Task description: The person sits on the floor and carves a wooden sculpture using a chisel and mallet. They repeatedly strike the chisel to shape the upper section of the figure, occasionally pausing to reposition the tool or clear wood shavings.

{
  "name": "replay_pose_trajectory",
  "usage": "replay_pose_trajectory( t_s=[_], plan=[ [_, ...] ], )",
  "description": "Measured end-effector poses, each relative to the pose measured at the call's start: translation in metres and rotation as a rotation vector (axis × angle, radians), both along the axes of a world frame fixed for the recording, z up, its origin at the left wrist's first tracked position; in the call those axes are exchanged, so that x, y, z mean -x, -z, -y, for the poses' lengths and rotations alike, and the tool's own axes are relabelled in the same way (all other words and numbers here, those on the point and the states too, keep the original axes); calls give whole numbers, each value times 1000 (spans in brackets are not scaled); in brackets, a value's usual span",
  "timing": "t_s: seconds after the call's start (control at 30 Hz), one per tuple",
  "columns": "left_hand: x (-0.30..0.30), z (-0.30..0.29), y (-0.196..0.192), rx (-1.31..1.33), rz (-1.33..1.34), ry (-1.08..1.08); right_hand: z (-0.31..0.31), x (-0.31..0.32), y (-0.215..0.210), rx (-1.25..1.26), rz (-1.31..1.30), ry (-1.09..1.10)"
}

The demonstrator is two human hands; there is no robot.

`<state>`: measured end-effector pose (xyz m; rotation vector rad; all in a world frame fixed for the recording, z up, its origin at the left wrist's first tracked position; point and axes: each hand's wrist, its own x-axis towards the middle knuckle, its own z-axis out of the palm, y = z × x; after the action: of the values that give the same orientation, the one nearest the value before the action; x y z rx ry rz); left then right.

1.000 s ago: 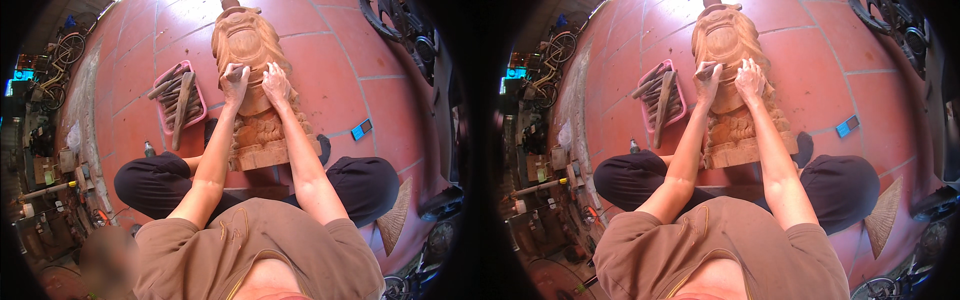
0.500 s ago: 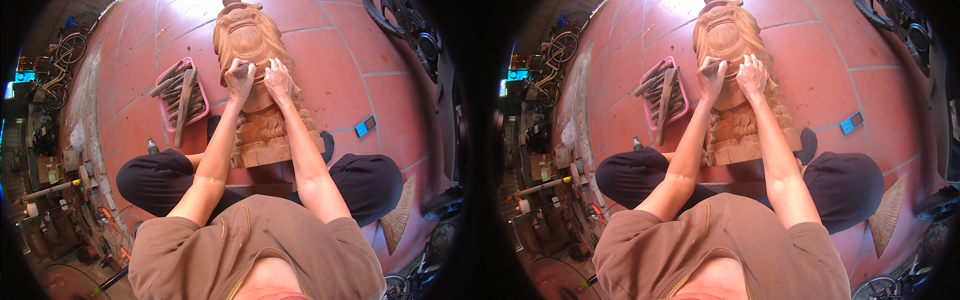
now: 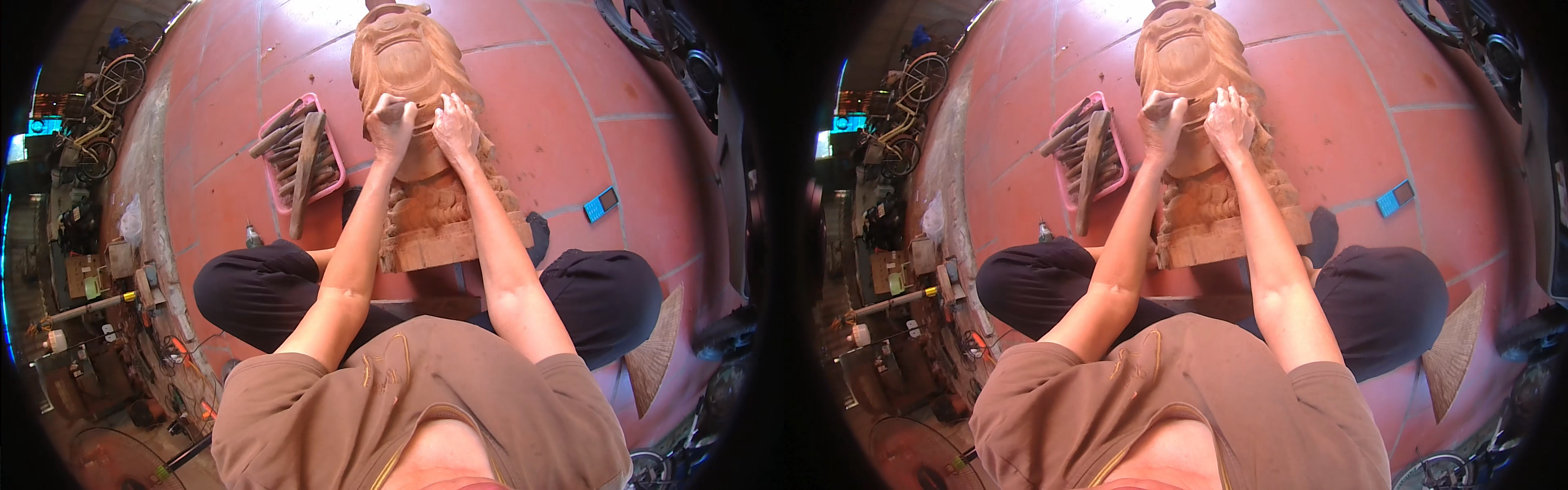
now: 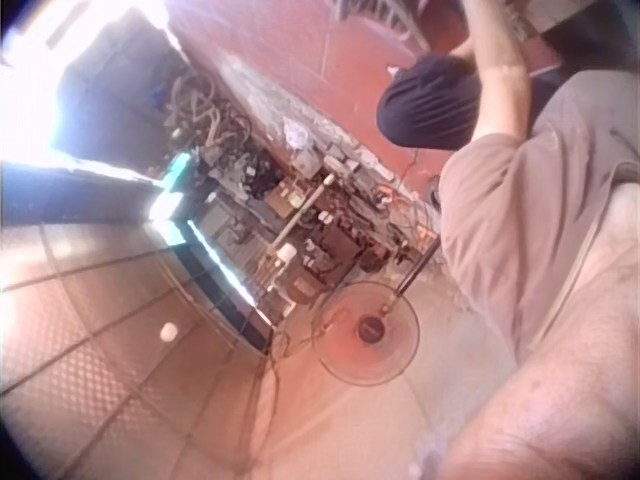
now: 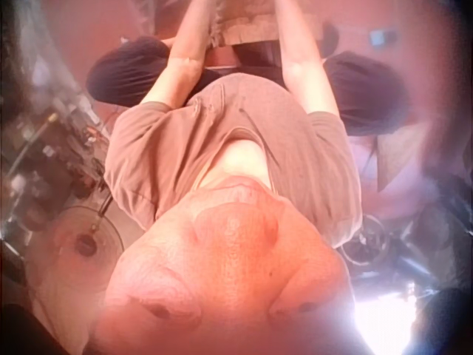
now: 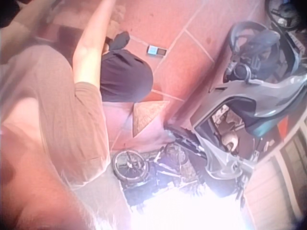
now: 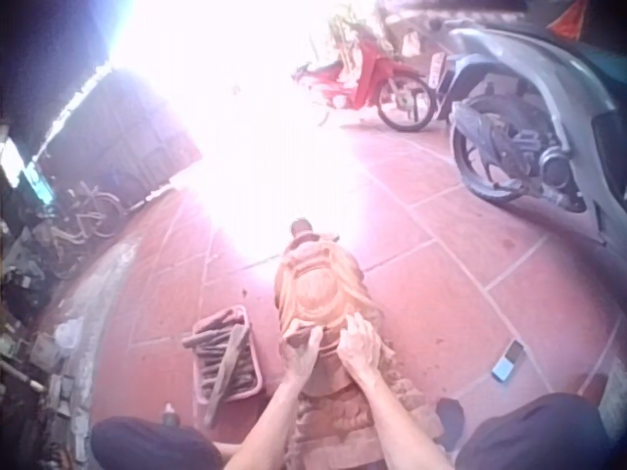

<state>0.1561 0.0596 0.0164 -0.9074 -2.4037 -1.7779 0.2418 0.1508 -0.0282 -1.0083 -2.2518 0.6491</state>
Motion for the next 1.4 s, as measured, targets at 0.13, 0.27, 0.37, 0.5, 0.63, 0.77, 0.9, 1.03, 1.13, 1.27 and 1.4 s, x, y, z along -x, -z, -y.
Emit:
replay_pose_trajectory(
  t_s=[0.13,0.27,0.37,0.5,0.63,0.77,0.9,1.03,1.13,1.27,1.4],
  plan=[
    [22,-1,-6,-93,183,4,0,3,7,-24,-19,-1],
    [25,-9,12,-126,7,-4,-2,5,14,-33,-36,-14],
    [24,0,18,-24,-7,-26,5,2,0,21,-2,-25],
    [5,10,4,0,-35,29,-2,0,8,-3,-20,3],
    [29,7,0,-109,261,-6,0,1,5,-3,-32,-18],
    [31,3,10,-284,264,36,0,2,3,-2,-35,-24],
    [28,18,21,-158,175,59,2,1,3,-3,-31,-24],
    [28,19,-14,-83,327,87,-4,0,11,-14,-47,-10],
    [34,15,-8,-154,331,12,-3,3,10,-49,-53,-26],
    [38,15,15,-217,303,49,-1,1,6,-48,-47,-38],
    [49,29,27,-154,307,122,-3,6,11,-50,-52,-26]
  ],
)
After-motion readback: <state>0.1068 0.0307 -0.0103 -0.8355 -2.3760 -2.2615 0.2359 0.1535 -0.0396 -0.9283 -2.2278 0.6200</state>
